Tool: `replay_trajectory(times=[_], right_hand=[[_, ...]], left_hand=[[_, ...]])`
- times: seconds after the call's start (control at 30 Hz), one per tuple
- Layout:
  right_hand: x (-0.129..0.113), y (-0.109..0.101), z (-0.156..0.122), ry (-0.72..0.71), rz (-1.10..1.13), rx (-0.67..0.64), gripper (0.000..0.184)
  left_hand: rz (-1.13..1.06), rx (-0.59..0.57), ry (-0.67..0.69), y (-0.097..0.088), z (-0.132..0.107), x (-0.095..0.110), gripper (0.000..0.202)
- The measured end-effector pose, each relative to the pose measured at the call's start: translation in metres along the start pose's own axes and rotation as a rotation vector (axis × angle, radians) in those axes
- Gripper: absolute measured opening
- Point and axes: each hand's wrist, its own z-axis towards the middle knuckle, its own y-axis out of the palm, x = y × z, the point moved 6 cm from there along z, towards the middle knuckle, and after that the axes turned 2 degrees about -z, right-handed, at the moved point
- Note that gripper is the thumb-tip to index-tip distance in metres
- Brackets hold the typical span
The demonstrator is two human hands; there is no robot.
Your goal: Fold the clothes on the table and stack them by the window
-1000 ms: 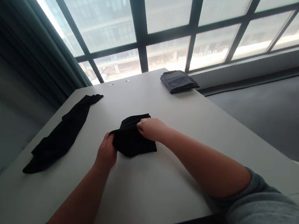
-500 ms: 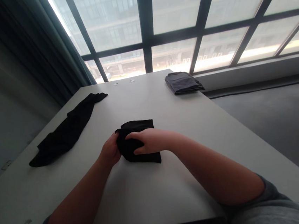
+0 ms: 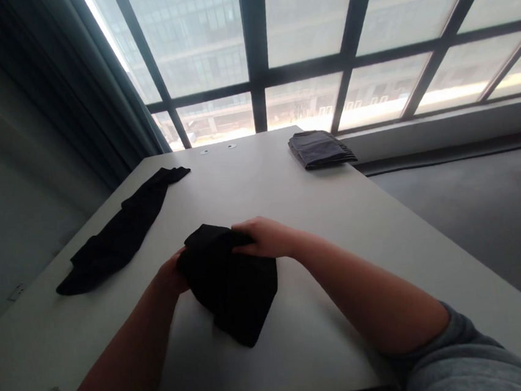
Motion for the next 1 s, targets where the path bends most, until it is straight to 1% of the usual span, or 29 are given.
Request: replay_trajectory(times=[0.03,0.1,0.13,0.17,0.2,0.23,0.3,0.33,0.37,0.4,0.43,0.47,0.5,0.53,0.57,0.6,0.63,0.67,0.7,0.73,0.77,0.8,0.83,0.87,0.9,0.93,0.97,1.0], right_hand=[[-0.002,-0.017,-0.005,0.021,0.019,0.073,0.018],[-0.004,-0.053,-0.019,0.074,0.165,0.264,0.027],[-0.003,-0.069,-0.027,0.098,0.281,0.354,0.030],[-0.001,-0.081,-0.034,0.124,0.400,0.411,0.033],[0.003,-0.088,-0.038,0.154,0.499,0.430,0.036],[0.008,-0.091,-0.039,0.190,0.563,0.417,0.039],[0.028,-0.089,-0.036,0.283,0.576,0.397,0.042],[0.041,-0.088,-0.034,0.337,0.522,0.443,0.040],[0.055,-0.089,-0.032,0.394,0.427,0.537,0.035],[0.067,-0.092,-0.033,0.449,0.289,0.665,0.028],[0.075,-0.095,-0.034,0.490,0.122,0.775,0.023],[0.077,-0.097,-0.034,0.505,-0.047,0.846,0.021],[0.075,-0.096,-0.032,0.491,-0.196,0.856,0.022],[0.070,-0.092,-0.028,0.452,-0.303,0.802,0.024],[0.064,-0.084,-0.023,0.397,-0.361,0.695,0.023],[0.057,-0.072,-0.018,0.332,-0.374,0.544,0.022],[0.049,-0.057,-0.013,0.265,-0.353,0.360,0.021],[0.042,-0.038,-0.011,0.197,-0.315,0.156,0.022],[0.036,-0.018,-0.010,0.135,-0.282,-0.037,0.025],[0.031,0.001,-0.012,0.083,-0.267,-0.204,0.032],[0.029,0.016,-0.014,0.051,-0.277,-0.323,0.041],[0.031,0.028,-0.015,0.047,-0.308,-0.381,0.049],[0.035,0.034,-0.014,0.070,-0.351,-0.385,0.054],[0.040,0.038,-0.013,0.109,-0.394,-0.354,0.056],[0.045,0.039,-0.012,0.149,-0.423,-0.313,0.054],[0.051,0.038,-0.010,0.181,-0.438,-0.281,0.049],[0.056,0.037,-0.009,0.201,-0.445,-0.255,0.040],[0.062,0.035,-0.008,0.205,-0.450,-0.235,0.030]], left_hand=[[-0.029,-0.026,0.001,-0.006,0.000,0.006,0.051],[-0.023,-0.007,0.080,-0.020,0.002,0.021,0.058],[0.049,0.036,0.138,-0.028,0.003,0.029,0.060],[0.175,0.105,0.196,-0.034,0.004,0.035,0.059],[0.343,0.192,0.252,-0.039,0.004,0.041,0.055],[0.535,0.285,0.305,-0.040,0.004,0.046,0.049],[0.892,0.471,0.420,-0.036,0.002,0.055,0.031],[1.014,0.557,0.482,-0.031,0.000,0.059,0.025],[1.093,0.620,0.534,-0.025,-0.002,0.062,0.024],[1.139,0.642,0.567,-0.018,-0.004,0.064,0.025],[1.162,0.605,0.576,-0.010,-0.004,0.064,0.025],[1.167,0.493,0.553,0.000,-0.002,0.061,0.023],[1.157,0.315,0.492,0.012,-0.001,0.056,0.020],[1.132,0.104,0.401,0.025,-0.001,0.047,0.017],[1.102,-0.106,0.292,0.038,-0.004,0.036,0.016],[1.079,-0.277,0.190,0.051,-0.010,0.027,0.019],[1.070,-0.394,0.115,0.061,-0.017,0.020,0.028],[1.076,-0.467,0.078,0.069,-0.024,0.015,0.038],[1.093,-0.513,0.073,0.076,-0.031,0.013,0.046],[1.115,-0.544,0.086,0.082,-0.036,0.012,0.051],[1.135,-0.565,0.097,0.086,-0.040,0.012,0.053],[1.150,-0.581,0.096,0.087,-0.043,0.012,0.050],[1.164,-0.589,0.077,0.087,-0.044,0.011,0.043],[1.181,-0.581,0.047,0.085,-0.044,0.010,0.036],[1.199,-0.560,0.013,0.081,-0.042,0.009,0.028],[1.219,-0.524,-0.013,0.076,-0.039,0.009,0.022],[1.241,-0.462,-0.024,0.070,-0.034,0.009,0.017],[1.264,-0.375,-0.017,0.064,-0.029,0.011,0.015]])
